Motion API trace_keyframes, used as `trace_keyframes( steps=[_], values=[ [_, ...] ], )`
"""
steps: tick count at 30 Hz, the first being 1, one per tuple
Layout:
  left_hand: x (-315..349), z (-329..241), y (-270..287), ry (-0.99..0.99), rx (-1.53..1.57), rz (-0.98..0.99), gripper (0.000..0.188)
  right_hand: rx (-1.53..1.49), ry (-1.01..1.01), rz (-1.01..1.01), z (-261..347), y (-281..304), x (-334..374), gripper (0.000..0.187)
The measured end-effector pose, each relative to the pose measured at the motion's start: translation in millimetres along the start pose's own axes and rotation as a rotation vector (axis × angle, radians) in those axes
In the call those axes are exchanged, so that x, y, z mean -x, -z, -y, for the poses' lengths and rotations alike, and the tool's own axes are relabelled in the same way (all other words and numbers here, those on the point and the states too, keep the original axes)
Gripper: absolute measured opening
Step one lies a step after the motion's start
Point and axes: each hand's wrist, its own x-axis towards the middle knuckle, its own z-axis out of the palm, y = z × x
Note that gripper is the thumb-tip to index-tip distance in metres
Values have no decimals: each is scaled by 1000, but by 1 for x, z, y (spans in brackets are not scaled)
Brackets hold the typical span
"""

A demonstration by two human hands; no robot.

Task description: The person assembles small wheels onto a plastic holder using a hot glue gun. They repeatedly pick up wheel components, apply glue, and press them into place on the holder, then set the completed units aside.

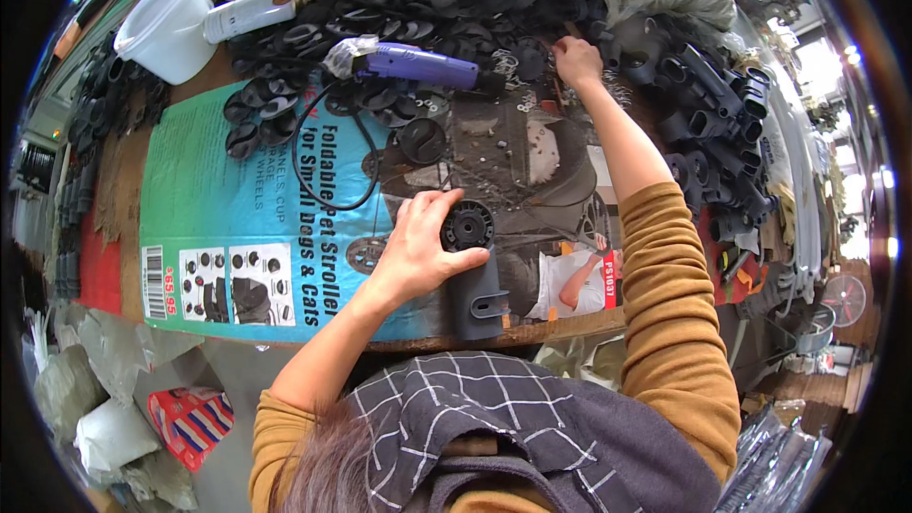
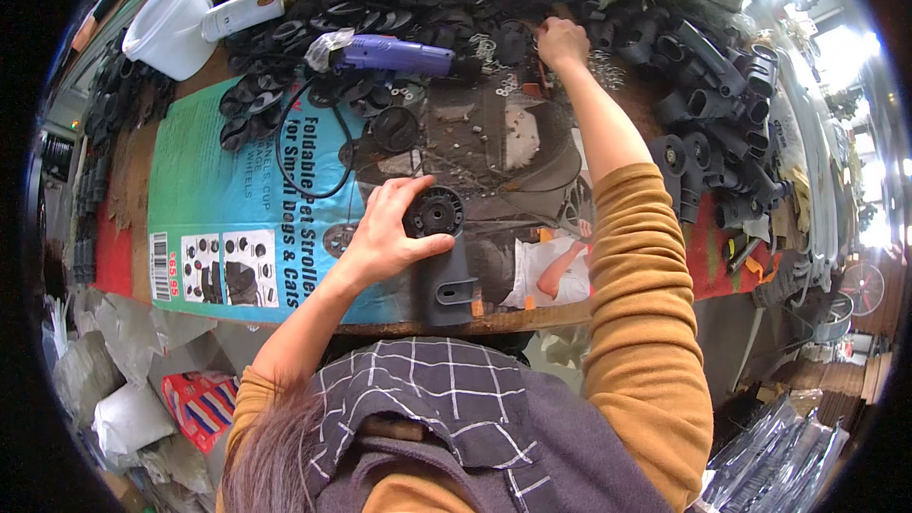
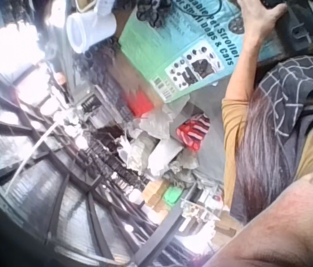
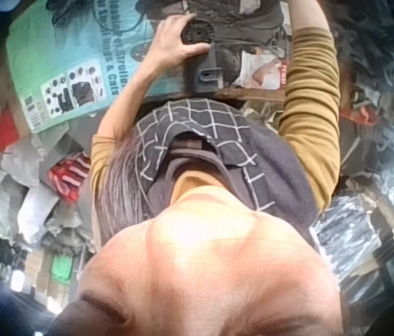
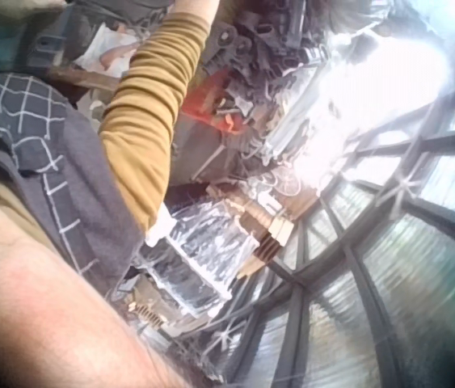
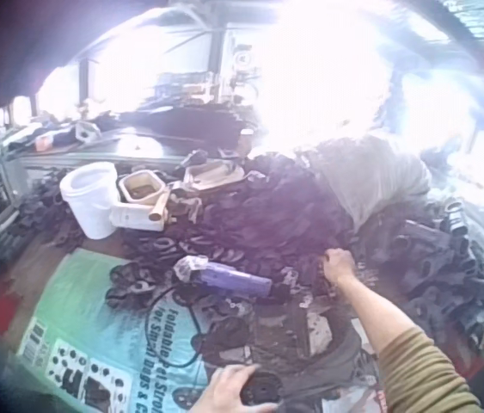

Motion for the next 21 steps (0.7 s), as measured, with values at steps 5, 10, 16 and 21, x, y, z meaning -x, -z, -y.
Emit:
trace_keyframes(
  steps=[5, 10, 16, 21],
  values=[
    [1, 5, -3, 27, 13, -35, 83, -462, 125, -127, 29, 49, 63, 15],
    [-11, 10, -6, -70, -14, -92, 82, -1031, 294, 226, 66, 101, 207, 22],
    [-13, 8, -7, -74, -33, -116, 81, -812, 511, 300, 92, 104, 259, 24],
    [-12, 12, -8, -82, -22, -121, 79, -642, 655, 282, 100, 102, 252, 32]
  ],
)
